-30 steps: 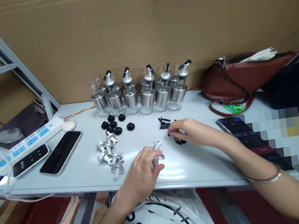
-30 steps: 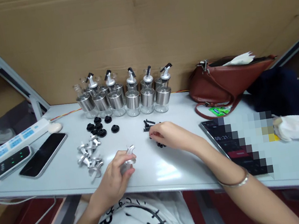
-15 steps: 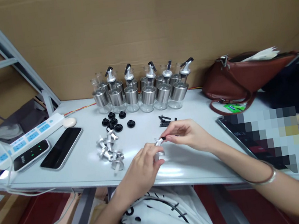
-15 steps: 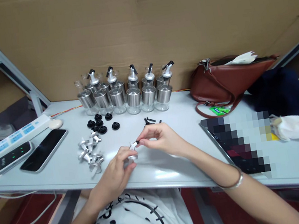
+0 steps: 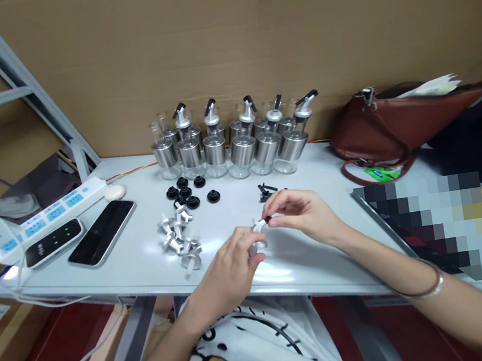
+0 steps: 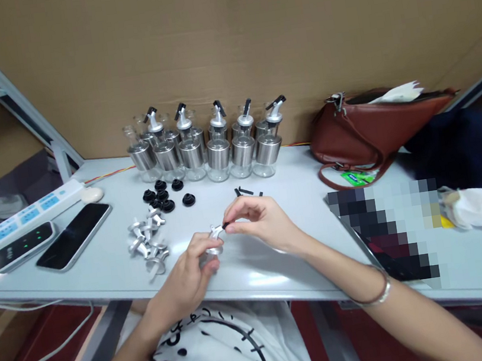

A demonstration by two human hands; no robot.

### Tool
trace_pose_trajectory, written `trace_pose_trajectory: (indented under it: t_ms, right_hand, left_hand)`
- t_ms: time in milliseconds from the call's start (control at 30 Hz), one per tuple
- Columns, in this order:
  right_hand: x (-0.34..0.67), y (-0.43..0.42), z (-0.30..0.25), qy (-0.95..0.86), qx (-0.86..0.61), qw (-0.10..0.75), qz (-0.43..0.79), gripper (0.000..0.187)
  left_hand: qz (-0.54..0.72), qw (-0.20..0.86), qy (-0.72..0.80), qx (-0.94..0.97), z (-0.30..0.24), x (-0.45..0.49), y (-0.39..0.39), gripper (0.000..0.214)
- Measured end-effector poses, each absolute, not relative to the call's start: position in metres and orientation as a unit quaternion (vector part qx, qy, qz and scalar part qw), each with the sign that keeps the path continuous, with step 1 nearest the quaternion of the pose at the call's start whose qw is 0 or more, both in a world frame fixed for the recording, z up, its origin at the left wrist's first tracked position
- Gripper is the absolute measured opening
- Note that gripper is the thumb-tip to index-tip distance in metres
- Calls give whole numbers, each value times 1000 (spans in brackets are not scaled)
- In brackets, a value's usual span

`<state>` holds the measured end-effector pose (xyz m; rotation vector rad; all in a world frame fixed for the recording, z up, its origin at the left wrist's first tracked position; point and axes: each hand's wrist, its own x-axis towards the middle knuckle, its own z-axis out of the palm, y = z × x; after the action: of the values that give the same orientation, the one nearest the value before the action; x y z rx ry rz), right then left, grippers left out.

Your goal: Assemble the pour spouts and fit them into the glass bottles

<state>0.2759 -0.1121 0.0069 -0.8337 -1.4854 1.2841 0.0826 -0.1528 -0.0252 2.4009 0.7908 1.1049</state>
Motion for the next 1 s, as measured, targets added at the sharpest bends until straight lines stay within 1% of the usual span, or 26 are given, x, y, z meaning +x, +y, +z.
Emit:
trace_pose_trajectory:
  t_ms: [67,200,333,800,1000]
  right_hand:
    - [276,-112,6,-607,-337,491,527,15]
    - [276,-112,6,-613,-336,472,538,18]
    - [277,-112,7,-612,-337,470,539,17]
    - [273,-115,8,-627,-348,494,492,15]
    - [275,-115,7,-622,-374,481,491,16]
  left_hand:
    - [387,199,283,855,-25,83,-153,19]
    - [373,223,291,852,-27,83,-153,18]
    - [384,238,281,847,-28,82,-153,19]
    - [392,224,276,848,-27,82,-152,18]
    - [395,218,270,851,-28,83,-152,19]
